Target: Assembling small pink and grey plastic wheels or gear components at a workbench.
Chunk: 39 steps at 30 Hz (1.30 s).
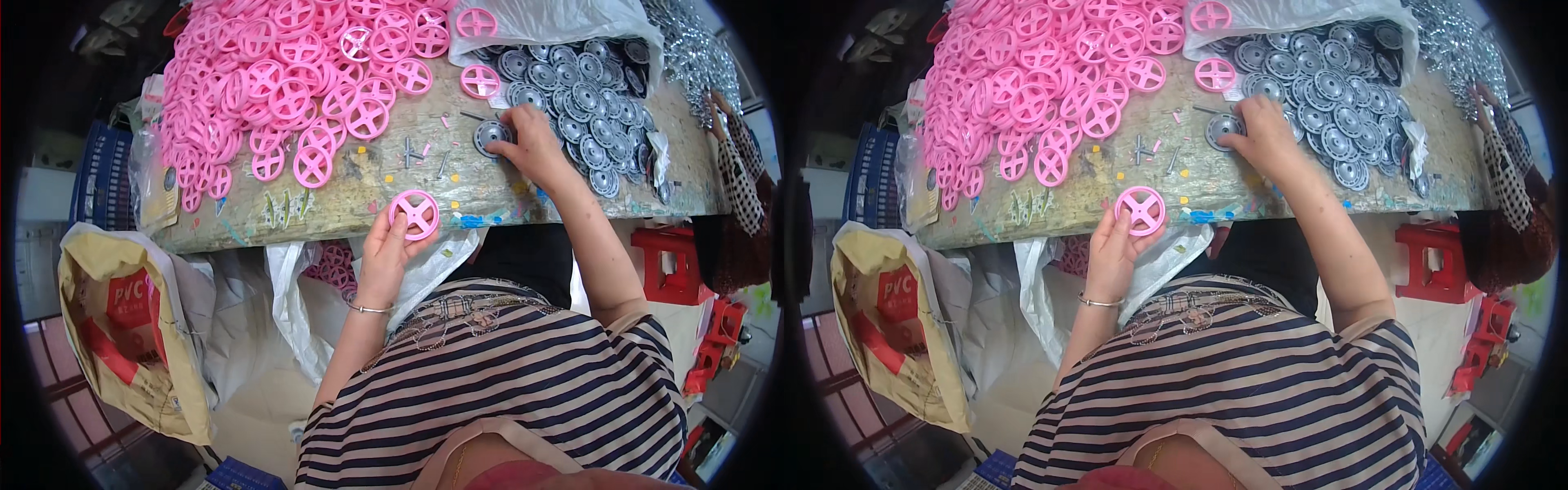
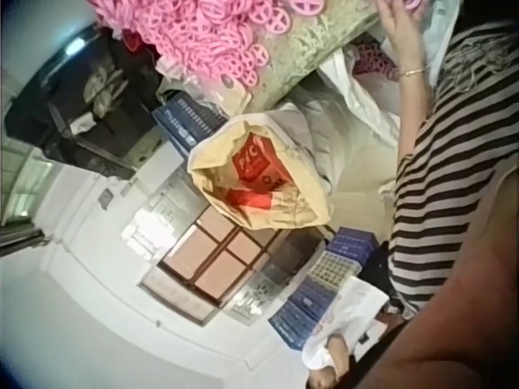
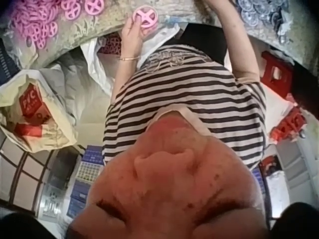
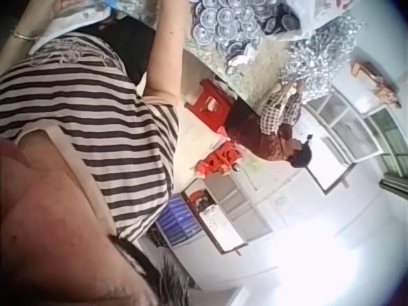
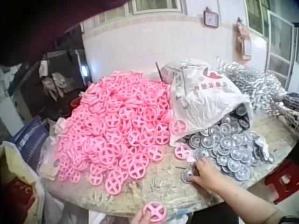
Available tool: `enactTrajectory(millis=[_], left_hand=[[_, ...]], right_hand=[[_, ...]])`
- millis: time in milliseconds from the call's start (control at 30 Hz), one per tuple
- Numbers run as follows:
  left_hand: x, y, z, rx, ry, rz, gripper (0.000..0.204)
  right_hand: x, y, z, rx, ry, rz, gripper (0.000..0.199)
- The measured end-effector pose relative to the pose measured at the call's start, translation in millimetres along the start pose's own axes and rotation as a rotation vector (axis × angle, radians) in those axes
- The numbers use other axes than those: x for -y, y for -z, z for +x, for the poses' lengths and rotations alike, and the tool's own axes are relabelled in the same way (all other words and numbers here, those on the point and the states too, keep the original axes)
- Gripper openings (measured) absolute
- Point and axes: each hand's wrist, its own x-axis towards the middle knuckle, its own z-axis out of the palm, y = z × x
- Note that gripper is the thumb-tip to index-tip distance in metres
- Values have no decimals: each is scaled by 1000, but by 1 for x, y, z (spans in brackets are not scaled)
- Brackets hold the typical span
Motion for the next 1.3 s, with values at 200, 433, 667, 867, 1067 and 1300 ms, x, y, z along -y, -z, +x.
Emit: enactTrajectory(millis=[200, 433, 667, 867, 1067, 1300], left_hand=[[-1, 0, 8, -15, -64, 24, 36], [-5, -13, 5, 37, -69, 48, 39], [-2, -6, -1, 24, -70, 170, 38], [0, -2, -7, 42, -82, 187, 35], [3, -6, -15, 6, -107, 40, 38], [-10, -22, -15, 8, -440, 365, 50]], right_hand=[[67, 7, -13, 279, -268, 950, 33], [99, -13, -43, 175, 3, 774, 48], [96, -26, -53, 413, -111, 862, 25], [102, -22, -56, 471, -193, 817, 24], [114, -19, -59, 328, -114, 957, 25], [123, -4, -59, 520, -180, 1157, 24]])
